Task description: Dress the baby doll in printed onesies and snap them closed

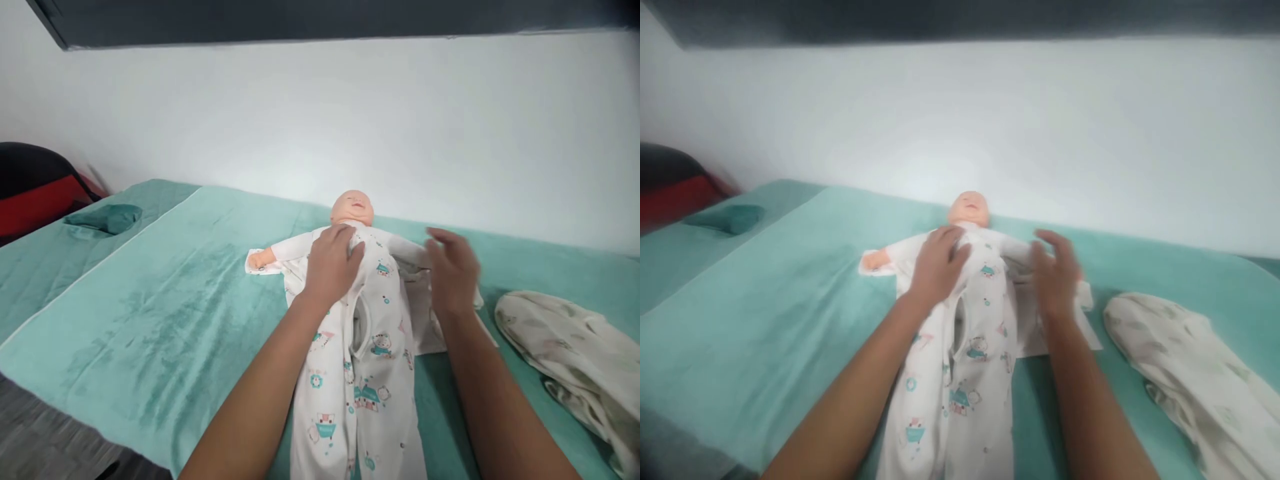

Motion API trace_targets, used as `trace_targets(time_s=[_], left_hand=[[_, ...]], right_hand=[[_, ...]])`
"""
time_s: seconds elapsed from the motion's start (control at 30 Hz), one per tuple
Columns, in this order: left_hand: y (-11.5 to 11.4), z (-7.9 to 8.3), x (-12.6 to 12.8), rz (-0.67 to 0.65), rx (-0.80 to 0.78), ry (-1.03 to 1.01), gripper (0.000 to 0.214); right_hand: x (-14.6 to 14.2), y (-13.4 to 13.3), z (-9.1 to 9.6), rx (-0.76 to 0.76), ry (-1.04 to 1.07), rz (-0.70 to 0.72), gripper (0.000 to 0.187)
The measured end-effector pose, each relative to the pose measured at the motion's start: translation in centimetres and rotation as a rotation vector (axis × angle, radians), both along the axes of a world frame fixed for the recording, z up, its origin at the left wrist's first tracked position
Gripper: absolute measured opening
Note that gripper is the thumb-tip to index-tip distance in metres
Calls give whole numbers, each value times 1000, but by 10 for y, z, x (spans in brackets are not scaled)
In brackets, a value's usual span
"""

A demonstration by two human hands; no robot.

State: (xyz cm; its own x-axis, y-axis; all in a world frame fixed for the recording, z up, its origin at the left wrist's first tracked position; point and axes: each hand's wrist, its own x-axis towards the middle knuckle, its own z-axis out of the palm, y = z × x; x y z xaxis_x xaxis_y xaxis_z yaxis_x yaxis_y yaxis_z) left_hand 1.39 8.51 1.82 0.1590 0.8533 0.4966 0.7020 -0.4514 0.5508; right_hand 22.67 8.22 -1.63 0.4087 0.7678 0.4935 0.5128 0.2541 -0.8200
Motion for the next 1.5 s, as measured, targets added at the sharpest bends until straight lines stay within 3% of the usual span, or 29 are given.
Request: trace_targets(time_s=[0.07,0.17,0.33,0.47,0.6,0.77,0.87,0.93,1.0,1.1,1.2,1.3,1.37,1.5], left_hand=[[-2,-15,-17,64,-51,-151,33],[-3,-27,-29,65,-111,-253,37],[-11,-26,-26,107,-19,-207,31],[-19,-29,-25,128,102,-77,39],[-27,-35,-32,118,32,-22,48],[-51,-36,-52,56,-155,-74,47],[-73,-33,-64,-50,-279,-92,42],[-86,-31,-68,-109,-320,-92,53],[-96,-31,-69,-108,-307,-62,54],[-107,-35,-65,-51,-208,92,32],[-114,-42,-60,17,-134,225,23],[-119,-45,-59,93,-185,174,25],[-121,-44,-61,74,-223,53,28],[-128,-42,-70,-94,-227,-112,48]], right_hand=[[-28,-5,1,-104,-81,246,36],[-45,-7,-3,-162,-99,367,40],[-39,-10,-6,-145,-121,334,33],[-46,-24,0,-33,-162,169,27],[-45,-40,-3,-115,-78,115,41],[-31,-59,-12,-275,-78,193,46],[-25,-75,-12,-314,-184,307,38],[-22,-87,-10,-336,-216,385,32],[-20,-98,-9,-389,-201,461,35],[-23,-112,-11,-425,-182,467,34],[-32,-121,-14,-314,-179,282,33],[-42,-128,-16,-262,-119,151,32],[-44,-133,-14,-312,-88,188,33],[-39,-146,-10,-406,-136,431,35]])
